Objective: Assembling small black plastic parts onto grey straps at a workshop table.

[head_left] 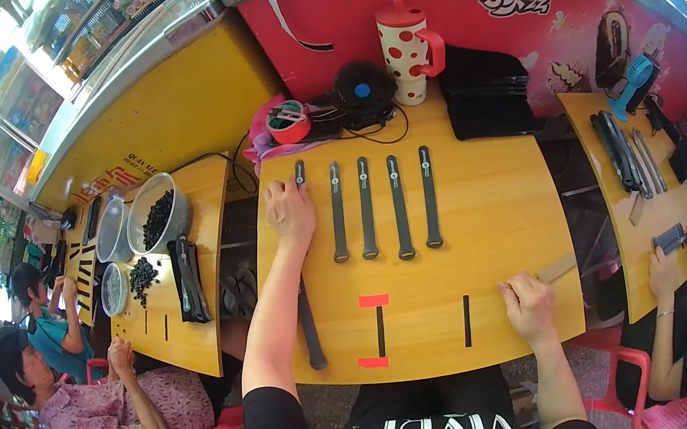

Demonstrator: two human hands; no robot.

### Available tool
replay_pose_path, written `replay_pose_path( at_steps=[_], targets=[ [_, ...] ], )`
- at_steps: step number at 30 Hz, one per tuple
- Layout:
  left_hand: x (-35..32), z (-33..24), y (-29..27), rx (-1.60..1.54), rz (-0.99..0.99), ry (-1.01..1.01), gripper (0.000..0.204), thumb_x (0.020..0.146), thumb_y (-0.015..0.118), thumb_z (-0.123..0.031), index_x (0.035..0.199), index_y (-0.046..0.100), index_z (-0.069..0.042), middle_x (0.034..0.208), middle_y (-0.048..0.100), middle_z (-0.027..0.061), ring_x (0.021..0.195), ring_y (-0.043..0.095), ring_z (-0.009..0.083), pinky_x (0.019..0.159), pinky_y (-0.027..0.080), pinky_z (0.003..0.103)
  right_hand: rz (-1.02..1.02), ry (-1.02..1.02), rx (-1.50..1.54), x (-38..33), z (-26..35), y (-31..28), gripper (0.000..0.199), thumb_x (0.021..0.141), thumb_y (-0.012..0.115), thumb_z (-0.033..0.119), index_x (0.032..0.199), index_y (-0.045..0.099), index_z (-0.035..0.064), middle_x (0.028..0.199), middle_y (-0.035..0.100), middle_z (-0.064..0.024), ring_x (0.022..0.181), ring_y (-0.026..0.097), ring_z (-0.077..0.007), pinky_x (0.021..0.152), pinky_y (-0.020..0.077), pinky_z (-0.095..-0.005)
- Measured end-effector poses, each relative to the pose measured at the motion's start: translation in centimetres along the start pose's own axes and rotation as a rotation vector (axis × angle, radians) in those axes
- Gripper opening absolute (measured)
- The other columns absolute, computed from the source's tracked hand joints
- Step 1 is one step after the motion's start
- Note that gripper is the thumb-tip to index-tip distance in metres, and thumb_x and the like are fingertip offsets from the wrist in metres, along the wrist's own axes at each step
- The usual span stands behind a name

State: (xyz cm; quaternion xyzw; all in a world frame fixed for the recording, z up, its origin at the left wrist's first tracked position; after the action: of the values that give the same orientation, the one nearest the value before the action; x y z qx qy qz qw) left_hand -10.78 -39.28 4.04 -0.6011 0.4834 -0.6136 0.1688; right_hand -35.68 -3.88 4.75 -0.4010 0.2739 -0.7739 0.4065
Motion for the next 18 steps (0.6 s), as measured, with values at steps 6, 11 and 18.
replay_pose_path(
  at_steps=[6,11,18],
  targets=[
    [1.4,2.9,-0.1,0.011,0.067,-0.039,0.029,0.090,0.060,-0.031,0.097,0.070,-0.004,0.097,0.064,0.0191,0.099,0.059,0.0369,0.077,0.049,0.045,0.021,-0.011,0.000,0.4,0.4,0.6,0.013,0.082,0.066,0.007,0.075,0.056,0.0032,0.069,0.057,-0.0143,0.062,0.059,-0.0337,0.053,0.0444,-0.0416],
    [1.1,4.3,-7.6,-0.196,0.313,-0.157,0.037,0.090,0.058,-0.035,0.086,0.070,0.001,0.081,0.065,0.0230,0.083,0.064,0.0411,0.072,0.050,0.050,0.004,-0.007,0.008,0.2,0.4,0.0,0.013,0.082,0.066,0.007,0.074,0.055,0.0030,0.070,0.057,-0.0148,0.064,0.059,-0.0344,0.054,0.0447,-0.0416],
    [-11.5,3.2,-10.4,0.060,0.339,-0.081,0.034,0.075,0.075,-0.026,0.090,0.067,0.003,0.101,0.059,0.0190,0.102,0.055,0.0354,0.081,0.049,0.046,-0.027,-0.024,-0.030,-0.4,0.3,0.2,0.015,0.082,0.066,0.008,0.075,0.055,0.0020,0.072,0.058,-0.0156,0.066,0.059,-0.0352,0.056,0.0450,-0.0420]
  ],
)
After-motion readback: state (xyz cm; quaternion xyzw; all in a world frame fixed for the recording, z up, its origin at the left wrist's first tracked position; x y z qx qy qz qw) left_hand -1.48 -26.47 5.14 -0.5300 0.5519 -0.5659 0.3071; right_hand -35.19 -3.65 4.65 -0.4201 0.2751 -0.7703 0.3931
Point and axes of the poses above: each hand's wrist, its own x-axis towards the middle knuckle, its own y-axis out of the palm, z = x × y, the point moved 5 cm from there along x, towards the middle knuckle
